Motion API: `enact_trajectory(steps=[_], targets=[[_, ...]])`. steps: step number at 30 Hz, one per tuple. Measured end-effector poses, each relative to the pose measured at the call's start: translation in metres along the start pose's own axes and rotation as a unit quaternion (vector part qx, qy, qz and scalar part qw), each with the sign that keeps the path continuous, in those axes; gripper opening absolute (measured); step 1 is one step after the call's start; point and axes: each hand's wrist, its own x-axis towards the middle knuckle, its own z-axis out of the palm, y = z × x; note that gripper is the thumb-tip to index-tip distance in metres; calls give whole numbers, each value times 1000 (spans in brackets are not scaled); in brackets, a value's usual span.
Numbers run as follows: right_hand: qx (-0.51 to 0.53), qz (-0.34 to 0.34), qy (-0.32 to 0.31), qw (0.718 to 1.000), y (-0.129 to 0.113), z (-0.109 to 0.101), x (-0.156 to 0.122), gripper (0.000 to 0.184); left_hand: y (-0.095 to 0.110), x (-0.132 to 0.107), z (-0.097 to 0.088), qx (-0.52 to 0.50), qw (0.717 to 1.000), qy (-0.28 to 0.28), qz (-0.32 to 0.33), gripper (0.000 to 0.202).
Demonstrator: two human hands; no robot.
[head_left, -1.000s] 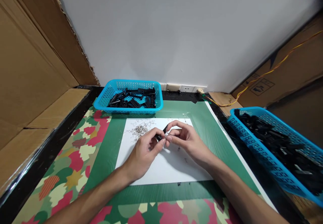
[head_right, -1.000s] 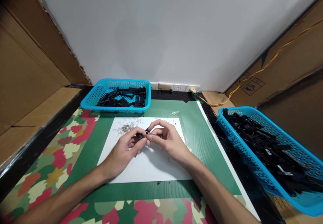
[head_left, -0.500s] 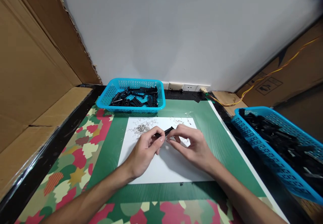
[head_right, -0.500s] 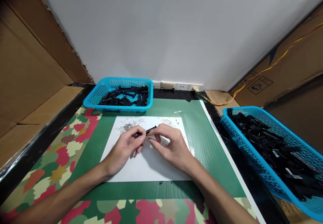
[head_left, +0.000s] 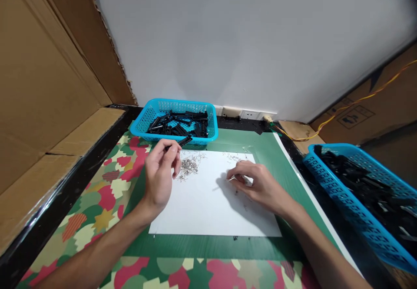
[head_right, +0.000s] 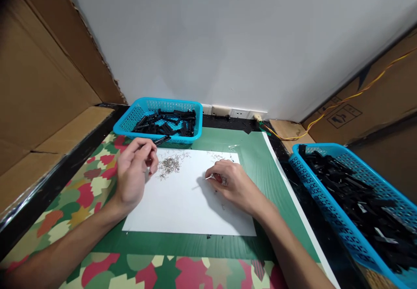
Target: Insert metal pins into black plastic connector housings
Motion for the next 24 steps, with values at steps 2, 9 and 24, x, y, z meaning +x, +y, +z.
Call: enact_trajectory(steps=[2,9,24], targets=[[-2,4,-1,1000,1,-1,0,16,0,4,-3,-12,1000,21,6,21],[-9,21,-85,996,5,-18,-4,18,-4,1,-1,4,1000,-3,-4,24],[-61,26,-2,998,-2,25,85,16,1,-1,1,-46,997,-23,-64,35]])
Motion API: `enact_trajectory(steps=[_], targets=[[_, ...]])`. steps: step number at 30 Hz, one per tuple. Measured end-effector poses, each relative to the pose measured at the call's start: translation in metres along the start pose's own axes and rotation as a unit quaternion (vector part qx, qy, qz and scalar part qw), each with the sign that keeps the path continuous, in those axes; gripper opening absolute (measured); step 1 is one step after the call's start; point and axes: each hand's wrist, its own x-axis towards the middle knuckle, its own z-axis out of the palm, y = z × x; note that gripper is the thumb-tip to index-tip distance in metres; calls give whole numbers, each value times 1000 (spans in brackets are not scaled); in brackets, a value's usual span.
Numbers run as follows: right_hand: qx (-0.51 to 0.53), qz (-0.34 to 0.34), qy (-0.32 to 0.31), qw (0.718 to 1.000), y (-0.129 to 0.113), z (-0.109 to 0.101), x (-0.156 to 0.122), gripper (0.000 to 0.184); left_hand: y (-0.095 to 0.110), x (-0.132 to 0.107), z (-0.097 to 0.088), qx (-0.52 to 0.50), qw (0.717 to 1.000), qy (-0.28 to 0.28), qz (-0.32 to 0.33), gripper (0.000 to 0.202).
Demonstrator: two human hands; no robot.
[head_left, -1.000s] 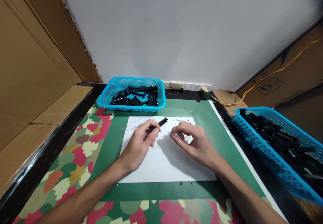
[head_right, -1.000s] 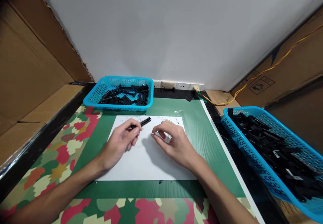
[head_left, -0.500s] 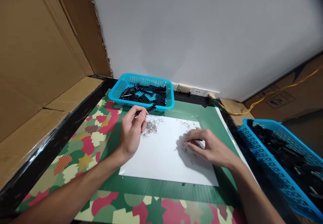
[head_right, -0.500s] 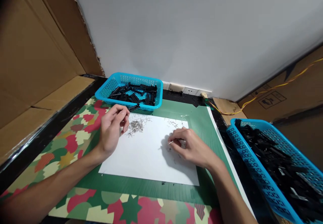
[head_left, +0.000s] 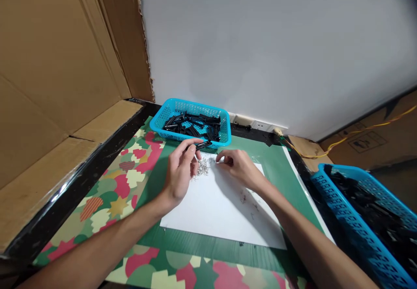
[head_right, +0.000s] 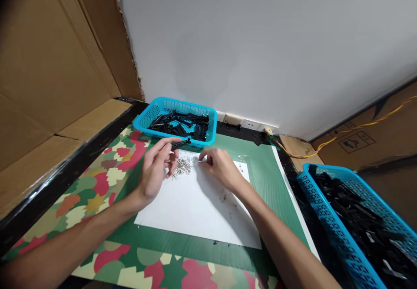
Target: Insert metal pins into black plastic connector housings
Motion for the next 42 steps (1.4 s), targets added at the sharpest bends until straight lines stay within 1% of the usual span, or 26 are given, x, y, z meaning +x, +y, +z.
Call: enact_trajectory(steps=[2,4,8,12,15,19,21,24,26,29,31,32,34,39,42], targets=[[-16,18,23,999,6,-2,6,15,0,1,-1,-2,1000,5,10,36],[-26,34,30,999,10,-4,9,17,0,2,-2,-1,1000,6,16,39],[-14,39,11,999,13,-1,10,18,-6,5,-6,13,1000,6,21,47],[0,44,11,999,13,7,14,18,-12,7,-8,32,999,-3,34,46],[15,32,3,999,13,10,15,17,-12,7,-8,40,999,-9,34,46],[40,31,-6,999,13,6,11,13,-12,8,-9,44,999,-14,18,47],[78,30,-9,996,12,1,5,18,-13,8,-9,44,999,-22,12,46],[196,34,-4,980,10,-8,-10,28,-13,7,-7,57,997,-48,0,44],[292,44,16,955,8,-12,-21,28,-14,4,-4,66,994,-80,-16,46],[392,45,68,916,5,-11,-39,23,-14,-3,0,63,988,-133,-40,51],[425,33,88,900,1,-7,-50,17,-12,-8,2,58,984,-162,-48,52],[436,24,88,896,-1,-4,-54,15,-11,-10,3,55,982,-175,-48,52],[444,2,72,893,-7,0,-61,12,-7,-13,4,56,978,-198,-43,53],[413,-49,14,909,-26,2,-71,4,1,-15,3,71,966,-247,-36,57],[395,-64,-1,917,-35,2,-74,5,3,-15,3,66,964,-256,-30,60]])
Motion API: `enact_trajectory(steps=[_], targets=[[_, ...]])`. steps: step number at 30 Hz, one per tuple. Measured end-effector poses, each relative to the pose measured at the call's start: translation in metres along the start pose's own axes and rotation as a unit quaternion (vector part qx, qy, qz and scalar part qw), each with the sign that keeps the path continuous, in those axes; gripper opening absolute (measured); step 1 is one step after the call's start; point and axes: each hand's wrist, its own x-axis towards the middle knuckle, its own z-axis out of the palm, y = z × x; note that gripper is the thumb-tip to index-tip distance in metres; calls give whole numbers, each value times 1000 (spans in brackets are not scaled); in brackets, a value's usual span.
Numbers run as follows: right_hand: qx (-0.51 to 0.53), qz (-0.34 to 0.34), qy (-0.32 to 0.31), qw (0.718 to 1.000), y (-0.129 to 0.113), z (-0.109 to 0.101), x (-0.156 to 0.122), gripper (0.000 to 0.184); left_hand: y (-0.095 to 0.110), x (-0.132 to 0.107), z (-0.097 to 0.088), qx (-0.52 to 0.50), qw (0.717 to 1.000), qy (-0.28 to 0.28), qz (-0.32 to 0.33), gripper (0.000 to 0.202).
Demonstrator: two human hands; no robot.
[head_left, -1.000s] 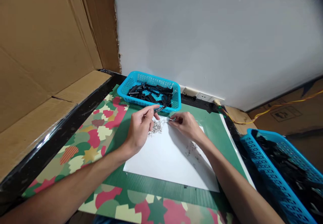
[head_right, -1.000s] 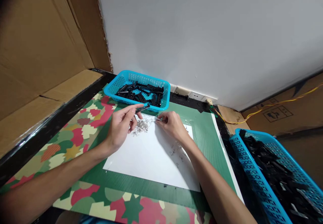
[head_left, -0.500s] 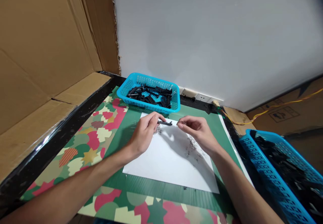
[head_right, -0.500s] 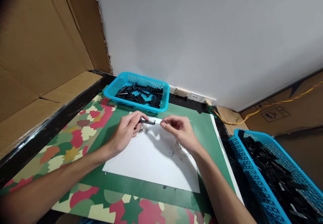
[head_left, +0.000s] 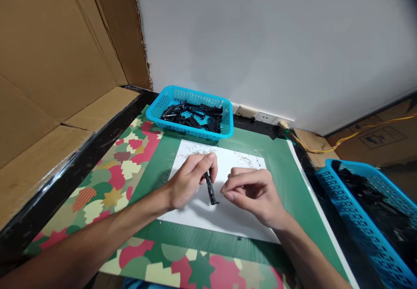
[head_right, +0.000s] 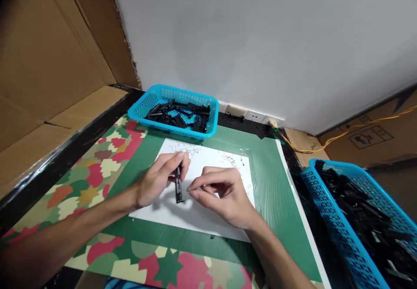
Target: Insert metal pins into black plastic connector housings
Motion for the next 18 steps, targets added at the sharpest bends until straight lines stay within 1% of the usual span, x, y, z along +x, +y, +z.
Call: enact_trajectory(steps=[4,6,10,14,18], targets=[[-4,-5,-15,1000,-1,8,-4,8,-1,-2,0,4,1000,6,17,65],[2,-13,-5,1000,0,13,-5,10,-2,-2,1,13,999,11,29,66],[18,-32,11,999,1,24,-5,15,-1,-4,4,23,998,39,54,65],[9,-28,0,1000,-2,31,-4,17,1,-6,7,25,997,49,53,65],[10,-27,-6,1000,-4,31,-4,20,2,-7,6,42,997,52,41,67]])
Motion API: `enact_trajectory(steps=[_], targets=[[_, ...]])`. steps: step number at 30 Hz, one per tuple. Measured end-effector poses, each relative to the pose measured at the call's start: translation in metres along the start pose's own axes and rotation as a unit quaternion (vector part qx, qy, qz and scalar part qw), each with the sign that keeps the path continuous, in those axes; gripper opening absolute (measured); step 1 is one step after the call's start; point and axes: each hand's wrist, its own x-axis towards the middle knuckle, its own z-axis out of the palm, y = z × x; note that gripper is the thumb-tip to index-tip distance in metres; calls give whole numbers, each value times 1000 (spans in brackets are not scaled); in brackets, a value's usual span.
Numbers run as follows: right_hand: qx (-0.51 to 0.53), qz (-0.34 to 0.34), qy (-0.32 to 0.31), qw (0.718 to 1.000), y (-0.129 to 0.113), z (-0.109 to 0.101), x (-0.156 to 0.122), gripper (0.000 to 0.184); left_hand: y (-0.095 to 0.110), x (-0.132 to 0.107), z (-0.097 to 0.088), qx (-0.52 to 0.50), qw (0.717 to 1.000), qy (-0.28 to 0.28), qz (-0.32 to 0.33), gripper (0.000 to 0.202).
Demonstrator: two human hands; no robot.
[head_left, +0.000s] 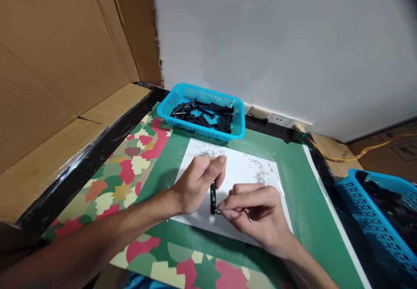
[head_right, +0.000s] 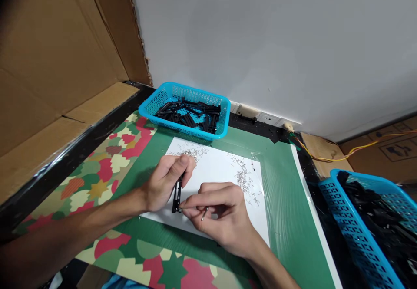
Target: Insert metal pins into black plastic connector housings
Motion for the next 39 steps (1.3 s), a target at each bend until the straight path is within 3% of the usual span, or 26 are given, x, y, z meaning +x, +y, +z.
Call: enact_trajectory(steps=[19,28,32,39], targets=[[-84,-8,-60,995,-5,-2,-3,20,-6,0,-4,50,998,-2,35,65],[-120,-8,-58,991,-10,-1,-2,16,-6,2,-1,36,999,20,18,66],[-150,-34,-50,987,-11,0,-2,9,-6,3,0,46,998,30,16,67],[-172,-63,-34,983,-11,4,-3,13,-8,2,0,38,999,28,24,65]])
